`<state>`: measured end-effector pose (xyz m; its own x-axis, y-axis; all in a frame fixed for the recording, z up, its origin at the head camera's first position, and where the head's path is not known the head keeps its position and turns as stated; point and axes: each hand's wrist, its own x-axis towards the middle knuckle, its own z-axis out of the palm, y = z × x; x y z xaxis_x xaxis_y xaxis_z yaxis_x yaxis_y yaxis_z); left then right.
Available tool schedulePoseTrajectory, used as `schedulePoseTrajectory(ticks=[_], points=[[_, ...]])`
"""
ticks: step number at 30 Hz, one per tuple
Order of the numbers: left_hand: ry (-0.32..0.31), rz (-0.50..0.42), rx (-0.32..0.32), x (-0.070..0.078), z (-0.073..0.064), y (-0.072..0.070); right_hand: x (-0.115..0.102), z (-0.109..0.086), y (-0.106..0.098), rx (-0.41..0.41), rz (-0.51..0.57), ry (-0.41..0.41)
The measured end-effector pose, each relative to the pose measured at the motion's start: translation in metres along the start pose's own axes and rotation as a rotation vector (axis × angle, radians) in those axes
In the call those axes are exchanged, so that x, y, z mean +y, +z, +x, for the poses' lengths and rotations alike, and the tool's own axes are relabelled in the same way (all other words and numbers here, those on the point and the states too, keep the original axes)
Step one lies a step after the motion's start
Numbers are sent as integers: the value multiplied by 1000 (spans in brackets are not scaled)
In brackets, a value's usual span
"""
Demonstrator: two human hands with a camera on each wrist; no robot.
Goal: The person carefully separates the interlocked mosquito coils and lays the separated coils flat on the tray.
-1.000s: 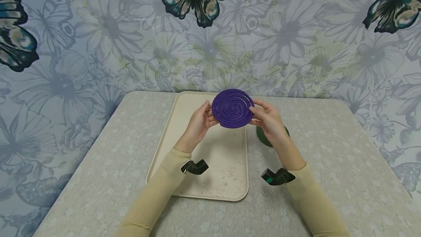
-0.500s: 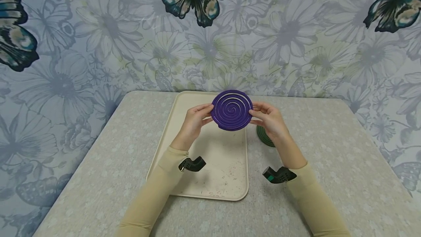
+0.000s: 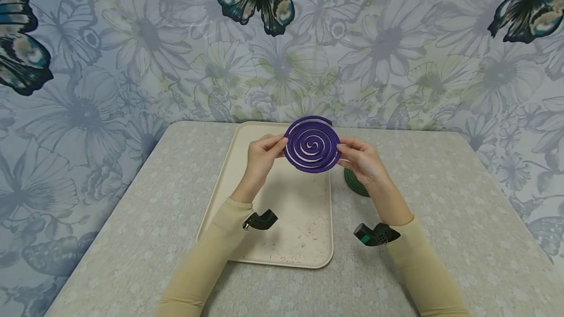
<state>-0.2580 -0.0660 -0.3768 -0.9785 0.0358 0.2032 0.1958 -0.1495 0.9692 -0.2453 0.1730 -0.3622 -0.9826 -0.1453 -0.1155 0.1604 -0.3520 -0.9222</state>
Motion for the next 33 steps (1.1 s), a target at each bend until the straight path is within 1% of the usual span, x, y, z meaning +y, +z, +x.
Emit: schedulePoseTrajectory(ticks=[2, 3, 4, 5, 7, 9, 12, 14, 15, 17, 18, 21, 22, 23, 24, 25, 29, 30, 33], points=[[46, 33, -8, 1, 0, 1, 0, 0, -1, 0, 17, 18], [47, 39, -10, 1, 0, 1, 0, 0, -1, -1, 21, 22], [32, 34, -12, 0, 0, 0, 0, 0, -1, -2, 19, 22], [4, 20, -14, 0, 1, -1, 0, 0, -1, -3, 11, 17], [-81, -23, -10, 0, 2, -2, 0, 0, -1, -4, -14, -9], [-178, -80, -8, 1, 3, -4, 1, -1, 0, 2, -47, -48], [-292, -179, -9, 2, 5, -5, 2, -1, 1, -6, -48, -95], [-336, -234, -9, 3, 5, -6, 3, -1, 1, -13, -38, -116], [-344, -249, -4, 3, 6, -6, 3, -1, 1, -23, -24, -118], [-330, -259, 7, 3, 6, -6, 3, -1, 2, -43, 8, -104], [-309, -245, 17, 3, 5, -6, 3, -1, 2, -51, 32, -77], [-216, -156, 41, 4, 4, -4, 1, -1, 2, -54, 71, 18], [-191, -128, 48, 4, 4, -4, 1, -1, 2, -48, 78, 41], [-173, -100, 59, 4, 4, -4, 1, -1, 2, -25, 72, 48], [-166, -85, 72, 5, 4, -5, 0, -1, 1, -3, 61, 39], [-167, -80, 84, 5, 5, -6, 0, -1, 0, 23, 40, 12], [-211, -128, 148, 6, 9, -15, -3, 0, -6, 112, 22, -98], [-220, -145, 160, 6, 10, -17, -4, 0, -7, 117, 26, -114], [-228, -156, 161, 7, 12, -21, -6, -2, -9, 89, 40, -133]])
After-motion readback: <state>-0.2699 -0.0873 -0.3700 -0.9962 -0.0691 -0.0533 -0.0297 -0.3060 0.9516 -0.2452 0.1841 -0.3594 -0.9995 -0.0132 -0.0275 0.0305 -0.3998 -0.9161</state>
